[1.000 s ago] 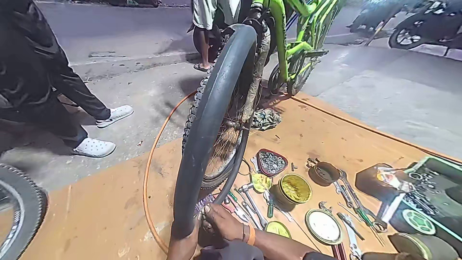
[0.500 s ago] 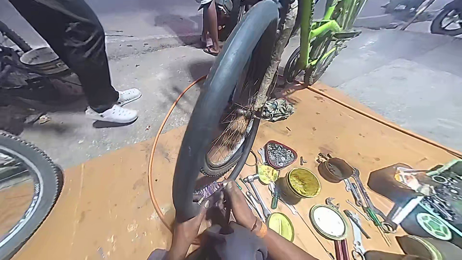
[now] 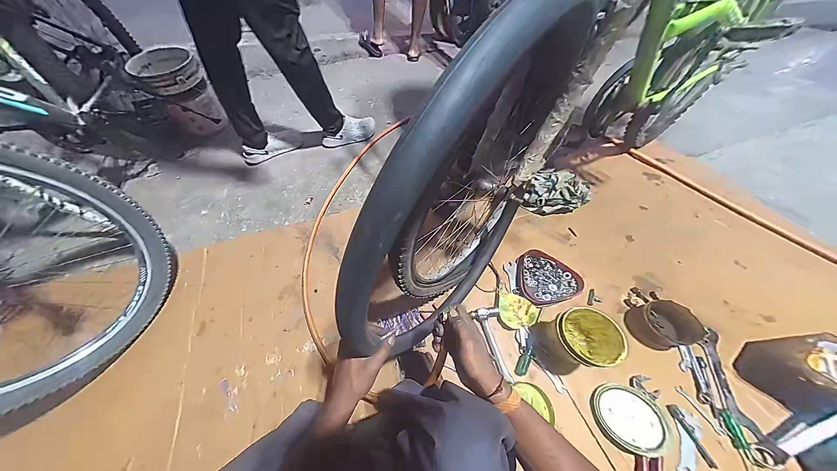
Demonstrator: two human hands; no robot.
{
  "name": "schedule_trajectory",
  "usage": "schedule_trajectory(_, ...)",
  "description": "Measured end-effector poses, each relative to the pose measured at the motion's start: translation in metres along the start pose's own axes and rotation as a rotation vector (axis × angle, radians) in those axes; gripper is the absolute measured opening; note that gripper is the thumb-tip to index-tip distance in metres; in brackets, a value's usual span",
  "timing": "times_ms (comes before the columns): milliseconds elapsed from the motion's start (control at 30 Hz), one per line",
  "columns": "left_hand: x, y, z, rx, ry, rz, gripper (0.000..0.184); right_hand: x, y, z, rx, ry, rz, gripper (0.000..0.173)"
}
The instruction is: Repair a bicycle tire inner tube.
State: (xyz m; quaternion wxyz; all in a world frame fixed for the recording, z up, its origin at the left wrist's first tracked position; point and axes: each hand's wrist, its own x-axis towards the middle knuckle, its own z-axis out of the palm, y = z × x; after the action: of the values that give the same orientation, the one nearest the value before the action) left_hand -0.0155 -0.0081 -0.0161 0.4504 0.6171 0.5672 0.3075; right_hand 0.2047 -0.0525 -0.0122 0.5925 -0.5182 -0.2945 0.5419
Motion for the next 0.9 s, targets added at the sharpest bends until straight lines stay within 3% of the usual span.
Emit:
schedule_trajectory(100,0.002,0.023,0.004,-0.134,-0.077,0.149,0.025,-0.001,-0.004,0.013,-0.133,-0.17,-0.138,0.035)
schedule_trajectory(233,0.009,0.042,0.007,-0.196,-0.147,0.226,0.02,0.001,-0.012,0.019,-0.17,-0.308,-0.249,0.036)
schedule_trajectory(500,0.012,0.034,0.009,-0.237,-0.18,0.26,0.022,0.002,-0.016,0.016,-0.06,-0.388,-0.17,0.037)
schedule_trajectory(900,0.011,0.031,0.006,-0.243,-0.165,0.254,0.022,0.004,-0.014,0.019,-0.116,-0.4,-0.18,0.037)
